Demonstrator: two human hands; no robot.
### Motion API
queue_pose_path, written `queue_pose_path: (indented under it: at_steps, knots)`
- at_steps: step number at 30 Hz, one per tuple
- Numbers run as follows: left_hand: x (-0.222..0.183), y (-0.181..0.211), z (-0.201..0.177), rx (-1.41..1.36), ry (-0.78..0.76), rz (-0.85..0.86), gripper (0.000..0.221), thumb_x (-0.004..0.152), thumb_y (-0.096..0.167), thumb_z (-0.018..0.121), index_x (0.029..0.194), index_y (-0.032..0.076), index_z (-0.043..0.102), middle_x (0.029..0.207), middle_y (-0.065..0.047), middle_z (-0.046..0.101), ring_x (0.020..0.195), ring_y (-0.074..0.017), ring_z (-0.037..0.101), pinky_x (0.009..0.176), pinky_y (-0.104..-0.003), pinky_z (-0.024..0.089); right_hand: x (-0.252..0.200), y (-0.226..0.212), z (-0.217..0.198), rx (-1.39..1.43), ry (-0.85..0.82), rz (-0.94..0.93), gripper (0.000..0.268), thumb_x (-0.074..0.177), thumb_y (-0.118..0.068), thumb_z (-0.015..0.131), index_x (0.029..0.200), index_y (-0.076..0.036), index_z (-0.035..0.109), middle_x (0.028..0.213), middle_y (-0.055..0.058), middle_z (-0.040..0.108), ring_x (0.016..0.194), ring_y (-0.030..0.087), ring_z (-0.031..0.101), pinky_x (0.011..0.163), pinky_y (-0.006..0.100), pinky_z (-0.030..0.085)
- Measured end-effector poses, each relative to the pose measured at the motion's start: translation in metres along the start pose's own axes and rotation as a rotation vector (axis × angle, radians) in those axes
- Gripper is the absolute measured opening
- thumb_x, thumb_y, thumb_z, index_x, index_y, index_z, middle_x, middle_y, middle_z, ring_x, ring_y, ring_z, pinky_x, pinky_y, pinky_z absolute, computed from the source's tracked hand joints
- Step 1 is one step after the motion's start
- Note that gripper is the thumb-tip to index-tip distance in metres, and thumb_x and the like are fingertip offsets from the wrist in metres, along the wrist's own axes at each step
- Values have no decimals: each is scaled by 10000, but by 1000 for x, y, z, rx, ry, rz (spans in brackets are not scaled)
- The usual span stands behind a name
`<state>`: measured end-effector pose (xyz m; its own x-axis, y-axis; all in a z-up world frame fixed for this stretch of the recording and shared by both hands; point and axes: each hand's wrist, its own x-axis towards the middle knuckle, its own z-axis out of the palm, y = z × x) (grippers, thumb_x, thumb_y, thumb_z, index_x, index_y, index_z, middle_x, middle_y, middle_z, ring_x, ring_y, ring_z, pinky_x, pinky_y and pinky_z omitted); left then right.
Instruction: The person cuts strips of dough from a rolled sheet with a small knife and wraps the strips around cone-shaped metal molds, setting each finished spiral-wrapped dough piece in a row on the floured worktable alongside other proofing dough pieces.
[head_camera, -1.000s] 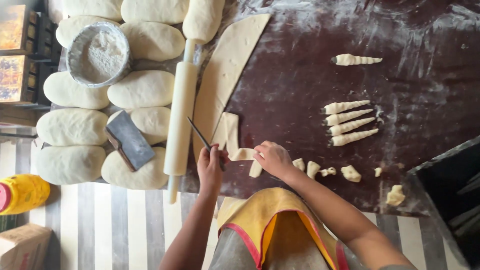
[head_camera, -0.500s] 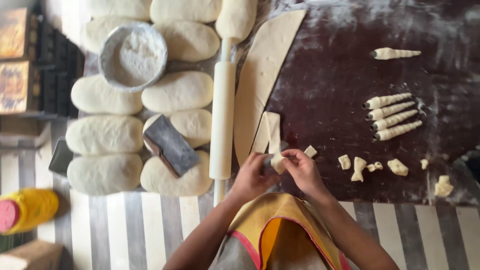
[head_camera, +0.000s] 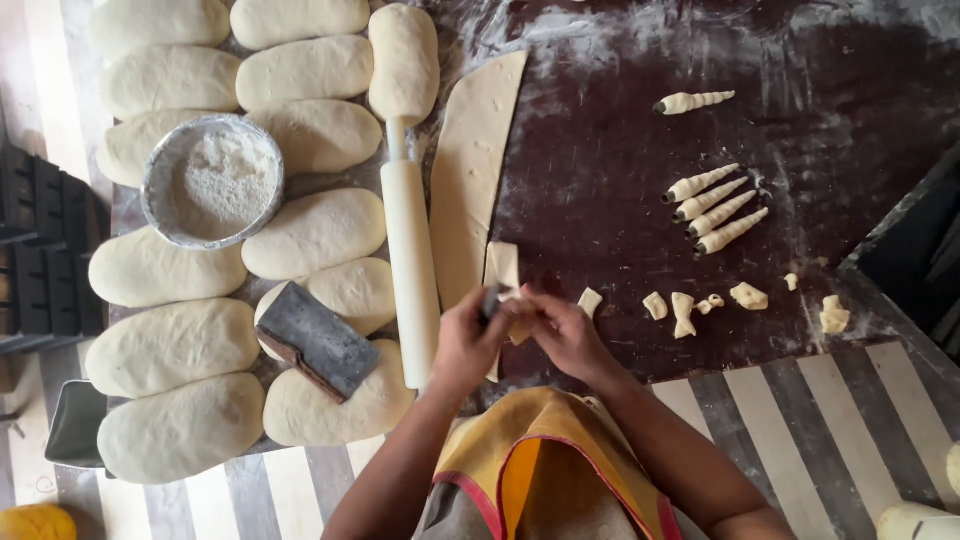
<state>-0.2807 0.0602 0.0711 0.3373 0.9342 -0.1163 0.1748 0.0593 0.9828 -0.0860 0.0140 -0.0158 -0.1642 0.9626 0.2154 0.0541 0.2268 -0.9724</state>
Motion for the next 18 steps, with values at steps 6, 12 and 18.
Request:
queue_pose_path:
  at_steps: [6,12,18]
  knots:
    - [-20,-3,-32,-21,-96,-88,390,989,173,588,1361,57,588,851,-119,673,694,-181,639,637,-333,528,2,12,-1,96,261,277,248,1051,-201,675,1184,1,733,876,-24,688,725,8,547,606,173,453]
    - [-39,23,-43,468,-86,190,361,916,177,691,1272,121,696,920,-122,718,739,-301,711,629,-390,547,-1,5,-2,236,284,308,245,1028,-179,655,1207,-26,722,878,-67,691,731,-22,550,617,155,450]
    - [-32,21,-46,558,-153,174,347,915,198,683,1255,141,717,886,-92,724,715,-291,725,620,-401,559,-8,-3,0,332,316,327,231,1011,-140,671,1200,-24,737,799,-74,631,631,-20,445,519,160,332]
